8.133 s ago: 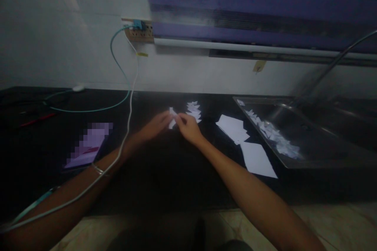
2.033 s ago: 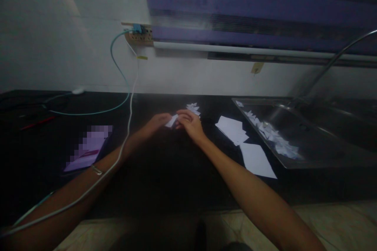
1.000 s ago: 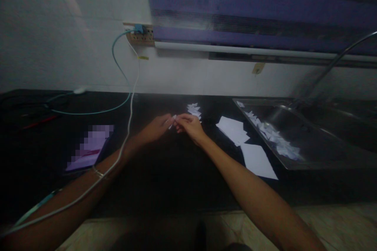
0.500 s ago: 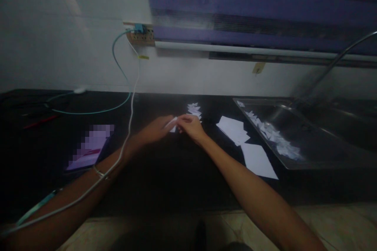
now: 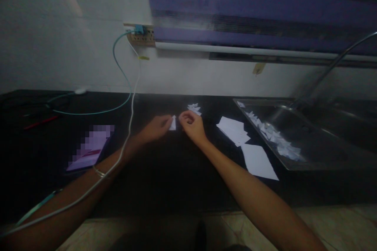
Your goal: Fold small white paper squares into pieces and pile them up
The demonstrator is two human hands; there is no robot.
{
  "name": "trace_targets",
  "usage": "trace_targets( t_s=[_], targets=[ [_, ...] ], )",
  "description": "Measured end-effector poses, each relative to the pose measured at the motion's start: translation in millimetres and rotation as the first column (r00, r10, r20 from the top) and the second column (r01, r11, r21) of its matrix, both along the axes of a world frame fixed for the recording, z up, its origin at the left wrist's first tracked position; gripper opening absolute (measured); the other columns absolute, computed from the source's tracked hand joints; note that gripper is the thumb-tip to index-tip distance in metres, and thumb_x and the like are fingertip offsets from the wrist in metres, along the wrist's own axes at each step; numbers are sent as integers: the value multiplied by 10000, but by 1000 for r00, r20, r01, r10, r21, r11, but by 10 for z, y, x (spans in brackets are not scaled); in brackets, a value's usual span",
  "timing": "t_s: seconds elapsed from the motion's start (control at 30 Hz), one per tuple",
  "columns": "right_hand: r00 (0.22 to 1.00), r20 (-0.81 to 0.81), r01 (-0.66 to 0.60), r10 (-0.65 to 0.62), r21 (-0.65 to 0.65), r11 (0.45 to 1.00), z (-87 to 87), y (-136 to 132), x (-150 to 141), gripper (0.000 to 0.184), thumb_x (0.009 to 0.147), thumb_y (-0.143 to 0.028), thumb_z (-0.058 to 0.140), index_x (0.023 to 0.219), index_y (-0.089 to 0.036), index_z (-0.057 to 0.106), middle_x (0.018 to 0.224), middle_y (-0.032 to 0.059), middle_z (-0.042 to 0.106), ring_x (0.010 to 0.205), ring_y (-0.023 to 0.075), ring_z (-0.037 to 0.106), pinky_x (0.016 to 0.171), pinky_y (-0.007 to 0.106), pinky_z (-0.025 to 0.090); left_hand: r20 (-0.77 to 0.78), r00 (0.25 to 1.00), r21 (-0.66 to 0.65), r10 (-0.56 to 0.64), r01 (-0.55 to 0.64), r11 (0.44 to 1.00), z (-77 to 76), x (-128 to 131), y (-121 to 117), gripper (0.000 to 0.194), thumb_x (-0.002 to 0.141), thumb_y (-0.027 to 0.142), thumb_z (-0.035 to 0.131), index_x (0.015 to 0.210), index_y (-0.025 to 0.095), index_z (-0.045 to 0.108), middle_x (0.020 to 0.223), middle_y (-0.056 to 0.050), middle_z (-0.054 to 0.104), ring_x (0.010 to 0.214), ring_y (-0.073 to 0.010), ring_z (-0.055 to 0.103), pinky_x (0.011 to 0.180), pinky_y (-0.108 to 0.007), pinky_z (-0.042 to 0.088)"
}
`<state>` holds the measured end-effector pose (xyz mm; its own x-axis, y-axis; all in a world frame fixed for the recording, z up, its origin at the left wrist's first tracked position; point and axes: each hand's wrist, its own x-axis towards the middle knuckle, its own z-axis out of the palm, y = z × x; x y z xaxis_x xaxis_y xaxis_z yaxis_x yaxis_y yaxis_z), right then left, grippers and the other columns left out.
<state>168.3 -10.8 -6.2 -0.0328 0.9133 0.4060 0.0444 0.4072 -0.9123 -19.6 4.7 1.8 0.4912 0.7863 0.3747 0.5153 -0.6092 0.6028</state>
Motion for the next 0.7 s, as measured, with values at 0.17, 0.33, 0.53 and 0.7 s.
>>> trace_targets(
  t_s=[0.17, 0.33, 0.53, 0.7],
  targets=[
    [990, 107, 76, -94, 160, 984, 36, -73, -30, 167, 843, -376, 727, 828, -211, 745, 821, 51, 668, 744, 193, 605, 653, 330, 492, -81, 996, 145, 39, -27, 989, -62, -9, 65, 335, 1037, 379, 392, 826, 203, 583, 802, -40, 635, 766, -187, 590, 729, -319, 428],
    [979, 150, 108, -140, 204, 973, 7, -59, -26, 157, 872, -352, 708, 840, -224, 792, 810, 55, 692, 741, 200, 618, 683, 353, 483, -174, 984, 215, 33, 5, 977, -101, -1, 88, 366, 1062, 362, 333, 901, 189, 613, 860, -76, 652, 810, -208, 601, 794, -362, 452],
    [995, 79, 62, -66, 43, 997, -24, -1, -15, 230, 779, -446, 789, 810, -218, 795, 771, 49, 709, 689, 186, 596, 624, 328, 483, -253, 967, 283, 41, 34, 959, -129, -7, 93, 370, 1069, 346, 308, 981, 183, 628, 911, -92, 661, 854, -220, 606, 822, -376, 459],
    [995, -90, -55, 41, -165, 985, -49, 50, -4, 338, 653, -474, 875, 800, -193, 759, 673, 6, 676, 538, 117, 503, 513, 275, 398, -296, 955, 307, 17, 79, 948, -82, -16, 43, 356, 1065, 330, 311, 977, 183, 623, 931, -104, 661, 871, -231, 604, 844, -386, 453]
  ],
)
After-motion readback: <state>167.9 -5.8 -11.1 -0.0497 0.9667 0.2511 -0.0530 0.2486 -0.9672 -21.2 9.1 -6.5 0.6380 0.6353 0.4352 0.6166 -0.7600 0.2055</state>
